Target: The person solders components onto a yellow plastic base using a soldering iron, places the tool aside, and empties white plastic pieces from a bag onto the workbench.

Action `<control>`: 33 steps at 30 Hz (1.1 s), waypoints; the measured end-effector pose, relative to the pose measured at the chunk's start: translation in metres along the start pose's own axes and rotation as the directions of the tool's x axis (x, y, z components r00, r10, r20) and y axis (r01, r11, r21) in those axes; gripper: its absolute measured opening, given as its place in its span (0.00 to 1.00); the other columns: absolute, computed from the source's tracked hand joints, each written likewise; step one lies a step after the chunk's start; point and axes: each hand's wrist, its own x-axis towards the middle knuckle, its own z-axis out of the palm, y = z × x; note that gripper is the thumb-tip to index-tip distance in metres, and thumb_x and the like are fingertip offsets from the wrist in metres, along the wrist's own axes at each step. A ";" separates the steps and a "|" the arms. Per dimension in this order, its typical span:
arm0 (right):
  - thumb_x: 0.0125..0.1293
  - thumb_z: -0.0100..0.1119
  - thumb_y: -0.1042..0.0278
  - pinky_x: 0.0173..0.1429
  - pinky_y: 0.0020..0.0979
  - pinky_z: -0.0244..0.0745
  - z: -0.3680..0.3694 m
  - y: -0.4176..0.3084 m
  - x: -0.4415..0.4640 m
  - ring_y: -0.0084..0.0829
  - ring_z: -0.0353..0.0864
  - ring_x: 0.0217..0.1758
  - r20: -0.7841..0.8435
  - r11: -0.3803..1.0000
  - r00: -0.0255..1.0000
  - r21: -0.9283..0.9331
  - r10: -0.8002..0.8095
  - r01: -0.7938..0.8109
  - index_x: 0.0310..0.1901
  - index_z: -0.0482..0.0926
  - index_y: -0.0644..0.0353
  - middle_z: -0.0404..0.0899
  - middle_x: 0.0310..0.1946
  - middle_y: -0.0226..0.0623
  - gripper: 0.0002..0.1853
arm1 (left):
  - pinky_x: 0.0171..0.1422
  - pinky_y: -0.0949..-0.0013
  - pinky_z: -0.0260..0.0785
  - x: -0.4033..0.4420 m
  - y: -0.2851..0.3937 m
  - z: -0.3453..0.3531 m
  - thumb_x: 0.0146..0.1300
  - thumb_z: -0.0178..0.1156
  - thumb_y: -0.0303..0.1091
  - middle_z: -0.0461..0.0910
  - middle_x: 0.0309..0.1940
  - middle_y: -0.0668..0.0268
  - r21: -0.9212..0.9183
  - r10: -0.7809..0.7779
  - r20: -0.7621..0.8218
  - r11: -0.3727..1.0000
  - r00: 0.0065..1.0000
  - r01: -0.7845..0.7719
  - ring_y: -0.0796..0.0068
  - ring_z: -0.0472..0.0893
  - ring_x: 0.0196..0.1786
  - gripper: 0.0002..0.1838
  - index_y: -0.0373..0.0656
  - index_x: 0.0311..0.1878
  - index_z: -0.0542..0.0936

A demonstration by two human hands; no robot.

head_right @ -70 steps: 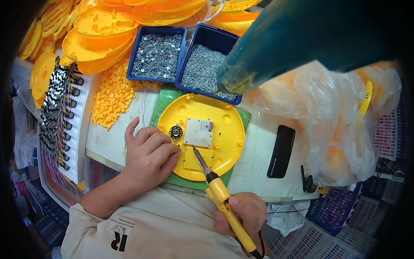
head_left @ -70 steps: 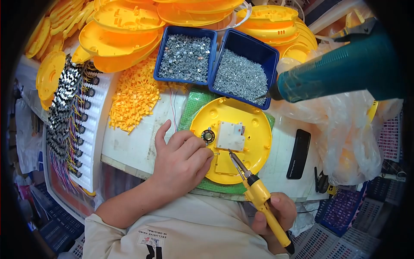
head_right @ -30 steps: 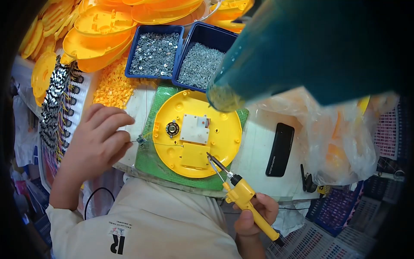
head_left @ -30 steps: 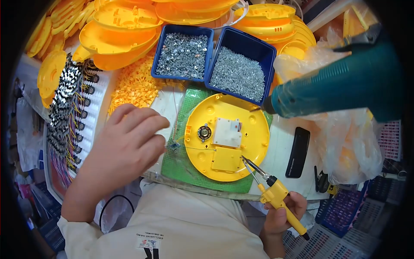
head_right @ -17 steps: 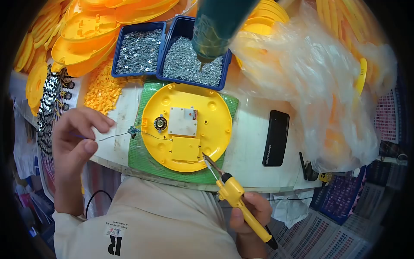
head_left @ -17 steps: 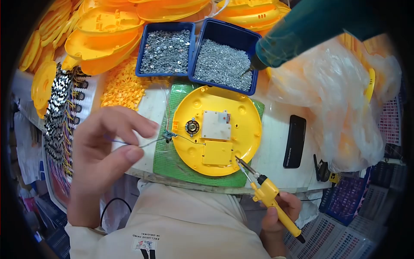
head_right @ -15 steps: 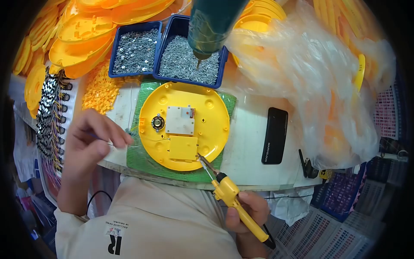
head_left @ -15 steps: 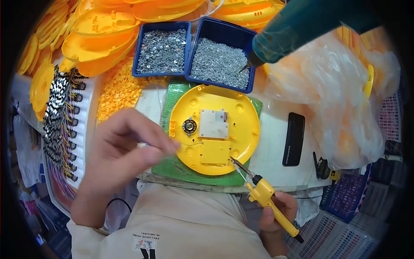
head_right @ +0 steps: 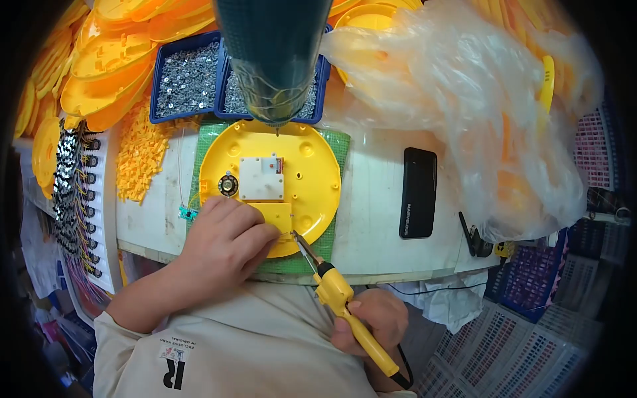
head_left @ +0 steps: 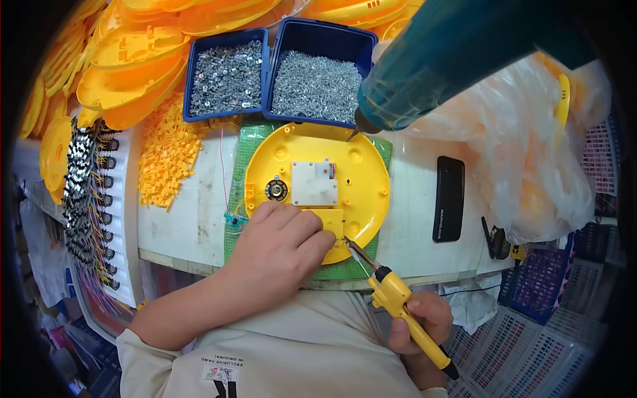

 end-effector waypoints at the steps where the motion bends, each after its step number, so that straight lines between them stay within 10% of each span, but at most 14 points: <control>1: 0.57 0.68 0.65 0.25 0.34 0.78 -0.001 0.000 0.000 0.35 0.78 0.19 0.010 1.000 1.000 0.006 -0.012 0.012 0.48 0.75 0.63 0.77 0.24 0.38 0.19 | 0.52 0.60 0.68 0.000 0.000 0.003 0.53 0.68 0.28 0.77 0.38 0.67 0.004 0.000 -0.025 1.000 1.000 0.000 0.64 0.80 0.45 0.11 0.45 0.41 0.81; 33: 0.57 0.67 0.64 0.23 0.33 0.73 -0.002 -0.012 0.013 0.33 0.73 0.16 0.142 0.990 0.985 -0.086 -0.099 0.112 0.48 0.73 0.61 0.75 0.19 0.35 0.20 | 0.58 0.55 0.61 0.001 0.005 0.013 0.55 0.72 0.33 0.79 0.39 0.72 0.076 -0.043 -0.095 0.996 0.995 0.050 0.70 0.80 0.49 0.10 0.50 0.39 0.82</control>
